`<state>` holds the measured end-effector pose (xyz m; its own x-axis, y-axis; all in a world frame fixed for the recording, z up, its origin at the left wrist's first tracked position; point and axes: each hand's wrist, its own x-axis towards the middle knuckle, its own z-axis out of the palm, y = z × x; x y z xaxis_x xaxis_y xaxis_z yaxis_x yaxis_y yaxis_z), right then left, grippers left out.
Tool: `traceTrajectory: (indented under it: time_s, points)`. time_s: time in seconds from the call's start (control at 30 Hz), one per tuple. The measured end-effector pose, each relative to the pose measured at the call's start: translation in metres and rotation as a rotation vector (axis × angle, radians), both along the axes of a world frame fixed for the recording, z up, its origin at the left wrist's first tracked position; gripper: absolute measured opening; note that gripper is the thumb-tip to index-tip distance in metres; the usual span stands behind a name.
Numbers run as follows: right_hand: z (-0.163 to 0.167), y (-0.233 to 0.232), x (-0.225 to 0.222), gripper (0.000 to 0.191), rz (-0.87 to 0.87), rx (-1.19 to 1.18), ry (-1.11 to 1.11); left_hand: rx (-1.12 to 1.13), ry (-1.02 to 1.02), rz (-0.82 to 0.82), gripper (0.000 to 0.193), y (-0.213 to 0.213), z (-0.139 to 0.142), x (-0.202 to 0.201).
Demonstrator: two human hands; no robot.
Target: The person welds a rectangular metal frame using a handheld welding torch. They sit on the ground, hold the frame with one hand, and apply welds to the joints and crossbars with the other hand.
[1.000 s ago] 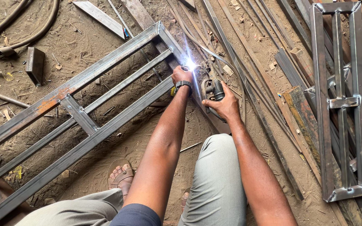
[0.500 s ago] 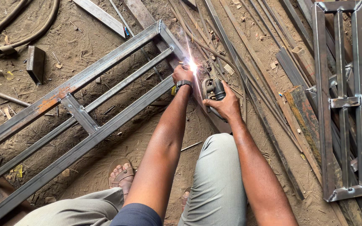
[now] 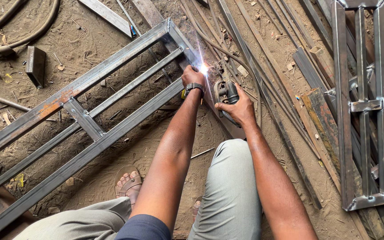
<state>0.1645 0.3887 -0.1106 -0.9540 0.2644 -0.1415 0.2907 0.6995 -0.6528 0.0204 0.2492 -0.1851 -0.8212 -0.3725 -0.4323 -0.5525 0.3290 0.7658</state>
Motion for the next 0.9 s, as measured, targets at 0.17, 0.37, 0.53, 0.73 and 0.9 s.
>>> traceTrajectory:
  time_s: [0.17, 0.37, 0.53, 0.73, 0.9]
  points:
    - [-0.002, 0.0, -0.005, 0.123, -0.082, -0.015, -0.081, 0.004, 0.09, -0.077, 0.006, -0.004, -0.001, 0.006]
    - [-0.009, 0.003, -0.003, 0.123, -0.026, 0.034, -0.004, -0.029, 0.136, -0.044, 0.013, -0.011, -0.013, 0.064]
    - [-0.008, 0.009, -0.004, 0.111, -0.053, 0.018, -0.058, -0.036, 0.204, -0.078, 0.017, -0.024, -0.031, 0.115]
    - [0.0, 0.019, -0.005, 0.112, -0.038, 0.083, 0.038, -0.337, 0.521, -0.216, 0.028, -0.067, -0.059, 0.159]
    - [0.008, 0.025, -0.011, 0.118, -0.097, 0.105, -0.052, -0.42, 0.327, -0.713, 0.024, -0.092, -0.062, 0.211]
